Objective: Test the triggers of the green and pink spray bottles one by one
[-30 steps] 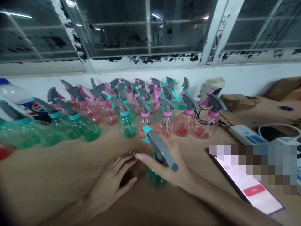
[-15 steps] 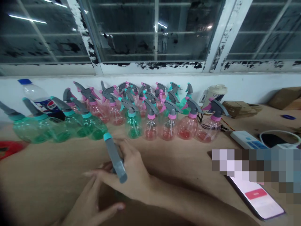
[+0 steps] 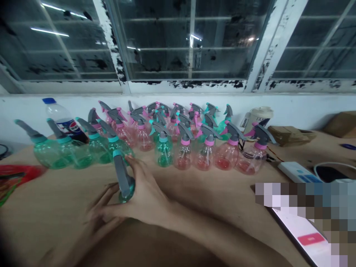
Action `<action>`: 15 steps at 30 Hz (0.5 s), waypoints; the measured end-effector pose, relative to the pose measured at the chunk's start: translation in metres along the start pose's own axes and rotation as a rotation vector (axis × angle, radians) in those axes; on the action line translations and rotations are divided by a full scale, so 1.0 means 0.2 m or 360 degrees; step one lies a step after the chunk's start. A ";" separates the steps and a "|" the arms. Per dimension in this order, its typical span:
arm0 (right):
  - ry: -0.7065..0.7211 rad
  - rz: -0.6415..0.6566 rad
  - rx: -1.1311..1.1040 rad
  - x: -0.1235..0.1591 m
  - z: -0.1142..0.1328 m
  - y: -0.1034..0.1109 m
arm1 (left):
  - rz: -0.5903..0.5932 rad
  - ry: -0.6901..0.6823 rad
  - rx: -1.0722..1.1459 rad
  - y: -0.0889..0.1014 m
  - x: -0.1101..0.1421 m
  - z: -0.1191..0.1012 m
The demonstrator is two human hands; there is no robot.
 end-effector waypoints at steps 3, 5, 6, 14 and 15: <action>-0.0145 -0.0002 0.0045 0.03 -0.06 0.06 | 0.0002 0.0023 0.0023 -0.02 -0.03 0.10; -0.0251 -0.0100 -0.0019 0.04 -0.12 0.13 | -0.0058 0.0118 0.0010 -0.02 -0.07 0.17; -0.0318 -0.0162 -0.0088 0.04 -0.16 0.17 | -0.0071 0.0175 -0.0001 -0.03 -0.09 0.20; -0.0573 -0.0411 0.0074 -0.03 -0.34 0.44 | -0.0006 0.0391 0.0069 -0.06 -0.29 0.31; -0.0593 -0.0414 0.0105 -0.04 -0.35 0.44 | -0.0012 0.0416 0.0074 -0.05 -0.30 0.32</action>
Point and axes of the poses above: each hand's wrist, its own x-axis away from the middle knuckle, its own y-axis out of the back of the hand, z = x × y, the point moved 7 cm from there along -x, towards the middle knuckle, and after that the axes turned 6 degrees about z, right-handed, at the moved point
